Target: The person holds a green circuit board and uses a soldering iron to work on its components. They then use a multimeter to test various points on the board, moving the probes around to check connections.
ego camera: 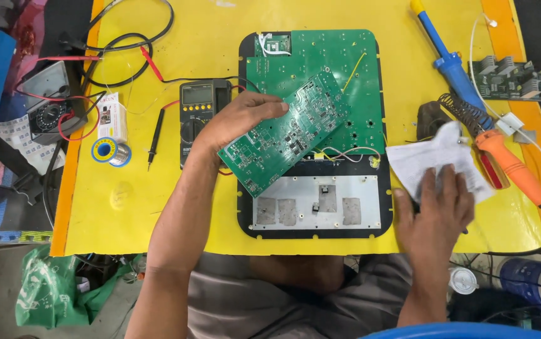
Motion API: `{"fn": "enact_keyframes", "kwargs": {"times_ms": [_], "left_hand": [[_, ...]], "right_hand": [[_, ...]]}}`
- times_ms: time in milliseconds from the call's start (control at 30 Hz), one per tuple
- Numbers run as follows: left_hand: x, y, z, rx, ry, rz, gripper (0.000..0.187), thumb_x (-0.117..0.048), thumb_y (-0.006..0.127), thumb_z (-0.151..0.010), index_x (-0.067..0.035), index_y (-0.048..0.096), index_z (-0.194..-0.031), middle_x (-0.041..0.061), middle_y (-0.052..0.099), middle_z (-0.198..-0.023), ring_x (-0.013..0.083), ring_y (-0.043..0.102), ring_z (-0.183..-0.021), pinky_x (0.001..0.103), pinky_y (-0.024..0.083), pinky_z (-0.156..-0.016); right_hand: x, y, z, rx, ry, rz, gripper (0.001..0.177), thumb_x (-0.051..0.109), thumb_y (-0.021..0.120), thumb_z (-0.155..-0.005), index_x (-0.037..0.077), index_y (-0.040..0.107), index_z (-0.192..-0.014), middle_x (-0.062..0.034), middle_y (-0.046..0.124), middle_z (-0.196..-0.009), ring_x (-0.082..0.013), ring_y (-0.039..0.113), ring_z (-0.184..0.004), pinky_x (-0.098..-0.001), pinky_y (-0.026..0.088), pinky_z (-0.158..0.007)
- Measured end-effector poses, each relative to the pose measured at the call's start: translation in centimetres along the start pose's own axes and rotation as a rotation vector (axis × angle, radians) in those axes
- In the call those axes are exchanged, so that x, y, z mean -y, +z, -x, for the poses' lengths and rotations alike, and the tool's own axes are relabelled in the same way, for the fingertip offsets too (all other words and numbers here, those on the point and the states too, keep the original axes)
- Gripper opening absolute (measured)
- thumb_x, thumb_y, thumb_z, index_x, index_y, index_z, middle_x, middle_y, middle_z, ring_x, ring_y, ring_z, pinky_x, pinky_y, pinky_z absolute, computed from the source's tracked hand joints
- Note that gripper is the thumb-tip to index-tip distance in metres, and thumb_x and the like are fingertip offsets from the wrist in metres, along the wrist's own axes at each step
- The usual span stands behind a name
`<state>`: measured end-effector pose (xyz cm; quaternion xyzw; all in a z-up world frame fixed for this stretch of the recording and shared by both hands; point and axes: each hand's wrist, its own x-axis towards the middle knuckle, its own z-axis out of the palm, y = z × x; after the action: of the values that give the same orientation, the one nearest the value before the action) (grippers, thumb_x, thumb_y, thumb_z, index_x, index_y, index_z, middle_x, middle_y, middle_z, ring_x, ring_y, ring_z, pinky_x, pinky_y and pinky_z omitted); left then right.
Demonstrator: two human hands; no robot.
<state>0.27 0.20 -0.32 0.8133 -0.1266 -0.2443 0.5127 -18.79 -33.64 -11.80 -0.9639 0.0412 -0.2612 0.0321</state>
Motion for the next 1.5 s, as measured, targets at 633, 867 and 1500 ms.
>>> {"fn": "enact_keyframes", "kwargs": {"times_ms": [633,867,1500], "left_hand": [[4.6,0.1,-1.8,0.017,0.185,0.304,0.037,-0.030,0.067,-0.096,-0.005,0.073,-0.123,0.024,0.075,-0.110,0.0323,0.073,-0.095,0.047,0.058,-0.091],[6.4,0.2,-2.8,0.060,0.235,0.429,0.035,-0.029,0.070,-0.097,-0.004,0.074,-0.122,0.023,0.076,-0.105,0.0279,0.075,-0.084,0.041,0.063,-0.078],[1.7,-2.5,2.2,0.048,0.414,0.271,0.044,-0.016,0.072,-0.091,-0.001,0.065,-0.132,0.029,0.066,-0.126,0.0481,0.056,-0.122,0.065,0.038,-0.105]], "right_hand": [[8.8,-2.4,-12.1,0.106,-0.126,-0.685,0.036,0.026,0.060,-0.112,0.000,0.064,-0.137,-0.0198,0.070,-0.121,-0.0368,0.068,-0.114,-0.0516,0.054,-0.097],[8.8,3.6,-16.1,0.267,-0.012,-0.929,0.045,0.034,0.053,-0.115,-0.004,0.065,-0.134,-0.0241,0.070,-0.106,-0.0361,0.071,-0.101,-0.0492,0.056,-0.082],[5.8,7.1,-13.3,0.033,0.406,-1.329,0.017,0.027,0.076,-0.107,0.012,0.076,-0.101,0.0030,0.056,-0.077,-0.0044,0.051,-0.078,-0.0214,0.042,-0.070]]}}
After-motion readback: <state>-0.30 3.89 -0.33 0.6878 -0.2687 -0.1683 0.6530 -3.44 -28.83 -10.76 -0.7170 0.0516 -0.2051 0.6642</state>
